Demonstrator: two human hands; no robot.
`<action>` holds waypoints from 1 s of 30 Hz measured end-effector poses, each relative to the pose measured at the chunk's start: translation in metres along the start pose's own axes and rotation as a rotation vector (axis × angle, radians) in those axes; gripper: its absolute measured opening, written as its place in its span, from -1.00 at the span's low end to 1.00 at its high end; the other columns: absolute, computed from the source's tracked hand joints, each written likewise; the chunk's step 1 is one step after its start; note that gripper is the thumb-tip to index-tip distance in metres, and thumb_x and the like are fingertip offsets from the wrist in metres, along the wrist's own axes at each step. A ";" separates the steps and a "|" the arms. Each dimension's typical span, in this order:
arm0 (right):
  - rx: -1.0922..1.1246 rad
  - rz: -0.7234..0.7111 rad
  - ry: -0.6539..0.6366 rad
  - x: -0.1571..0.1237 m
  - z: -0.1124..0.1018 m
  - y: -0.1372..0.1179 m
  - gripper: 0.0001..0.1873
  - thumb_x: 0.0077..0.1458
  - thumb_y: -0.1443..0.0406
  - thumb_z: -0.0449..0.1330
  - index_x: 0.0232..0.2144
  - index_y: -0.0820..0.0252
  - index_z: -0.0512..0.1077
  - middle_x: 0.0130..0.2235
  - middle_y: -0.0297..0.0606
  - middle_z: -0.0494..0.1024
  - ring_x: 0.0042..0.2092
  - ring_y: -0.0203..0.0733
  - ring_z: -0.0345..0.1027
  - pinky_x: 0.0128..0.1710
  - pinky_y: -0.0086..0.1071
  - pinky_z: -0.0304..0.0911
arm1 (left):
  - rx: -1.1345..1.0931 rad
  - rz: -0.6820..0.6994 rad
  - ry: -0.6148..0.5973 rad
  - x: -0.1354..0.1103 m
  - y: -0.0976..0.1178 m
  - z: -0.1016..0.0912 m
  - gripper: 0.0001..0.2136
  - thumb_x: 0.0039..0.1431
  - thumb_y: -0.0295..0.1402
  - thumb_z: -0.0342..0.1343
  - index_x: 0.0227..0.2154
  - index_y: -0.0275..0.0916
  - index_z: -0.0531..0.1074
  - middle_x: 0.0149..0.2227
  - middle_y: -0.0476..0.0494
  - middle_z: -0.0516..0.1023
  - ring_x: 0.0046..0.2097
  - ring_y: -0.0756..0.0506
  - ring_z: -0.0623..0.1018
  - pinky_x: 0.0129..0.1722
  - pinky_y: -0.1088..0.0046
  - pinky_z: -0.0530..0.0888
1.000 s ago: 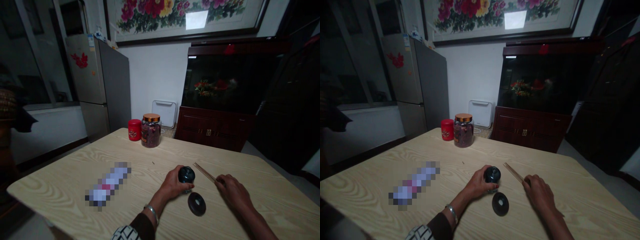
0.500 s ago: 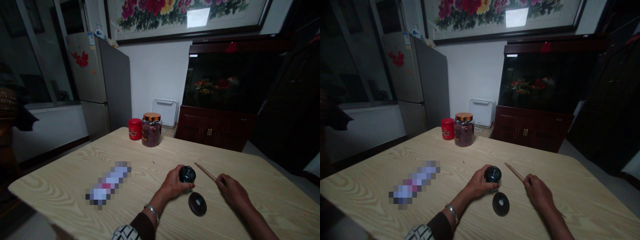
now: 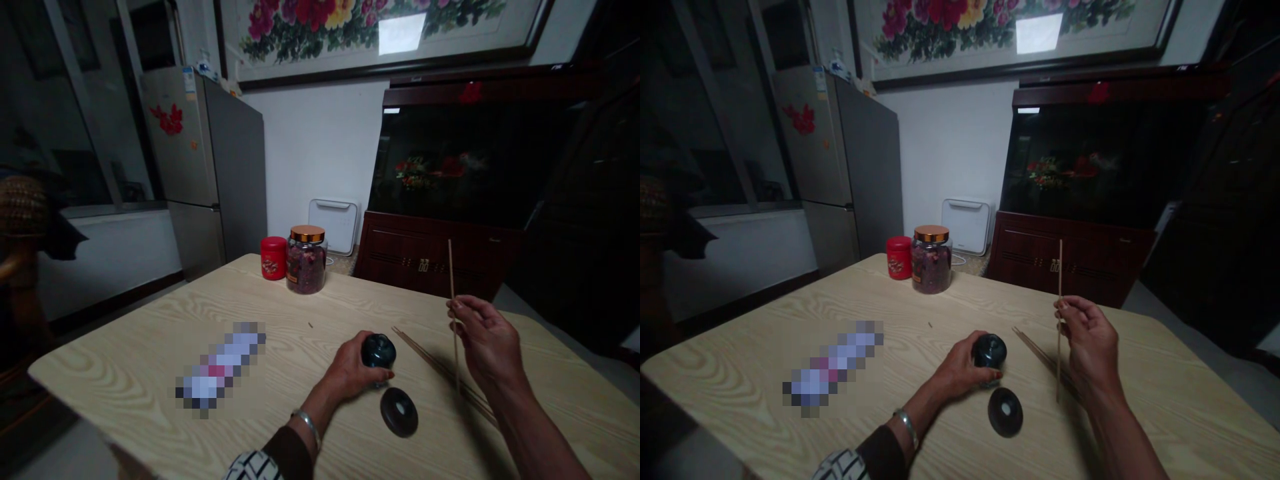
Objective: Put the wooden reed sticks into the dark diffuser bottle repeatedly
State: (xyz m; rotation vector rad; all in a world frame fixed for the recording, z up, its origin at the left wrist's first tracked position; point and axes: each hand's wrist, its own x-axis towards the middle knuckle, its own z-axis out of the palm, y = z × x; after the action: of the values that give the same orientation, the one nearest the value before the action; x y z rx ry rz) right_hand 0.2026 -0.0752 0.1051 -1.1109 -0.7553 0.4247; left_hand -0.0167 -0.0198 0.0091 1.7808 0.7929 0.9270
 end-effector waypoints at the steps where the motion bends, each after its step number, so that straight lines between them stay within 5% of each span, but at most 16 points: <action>1: 0.083 -0.002 0.004 -0.003 0.010 -0.003 -0.58 -0.24 0.16 0.48 -0.29 0.16 0.51 -0.35 -0.33 0.55 -0.37 -0.34 0.37 -0.50 -0.56 0.23 | 0.001 -0.005 -0.001 0.000 0.001 0.000 -0.40 -0.22 -0.24 0.45 -0.04 -0.22 0.45 -0.16 -0.10 0.58 -0.13 -0.16 0.53 -0.15 0.42 0.42; 8: 0.264 -0.134 0.063 -0.011 0.050 0.003 -0.57 -0.20 0.25 0.48 -0.24 0.19 0.48 -0.35 -0.30 0.59 -0.32 -0.31 0.45 -0.49 -0.56 0.36 | 0.006 -0.017 -0.003 0.001 0.002 0.000 -0.39 -0.23 -0.23 0.46 -0.04 -0.21 0.46 -0.16 -0.09 0.59 -0.14 -0.15 0.53 -0.14 0.41 0.42; 21: 0.173 -0.316 0.095 -0.008 0.062 0.013 -0.62 -0.05 0.25 0.43 -0.19 0.17 0.42 -0.31 -0.32 0.55 -0.31 -0.30 0.45 -0.42 -0.48 0.40 | 0.008 -0.023 -0.007 0.004 -0.004 0.001 -0.37 -0.24 -0.20 0.47 -0.03 -0.19 0.45 -0.18 -0.08 0.59 -0.15 -0.14 0.53 -0.20 0.43 0.41; 30: -0.055 -0.152 -0.156 -0.044 0.058 0.034 -0.61 0.03 0.13 0.34 -0.14 0.13 0.38 -0.22 -0.22 0.55 -0.20 -0.14 0.46 -0.34 -0.31 0.42 | -0.002 -0.008 -0.009 0.003 -0.002 0.001 -0.36 -0.24 -0.22 0.46 -0.01 -0.20 0.44 -0.16 -0.08 0.59 -0.13 -0.15 0.53 -0.18 0.42 0.41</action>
State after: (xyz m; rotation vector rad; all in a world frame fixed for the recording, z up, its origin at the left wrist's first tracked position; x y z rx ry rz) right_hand 0.1326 -0.0531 0.0734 -1.0710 -0.9875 0.3664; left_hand -0.0140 -0.0171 0.0080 1.7777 0.7925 0.9133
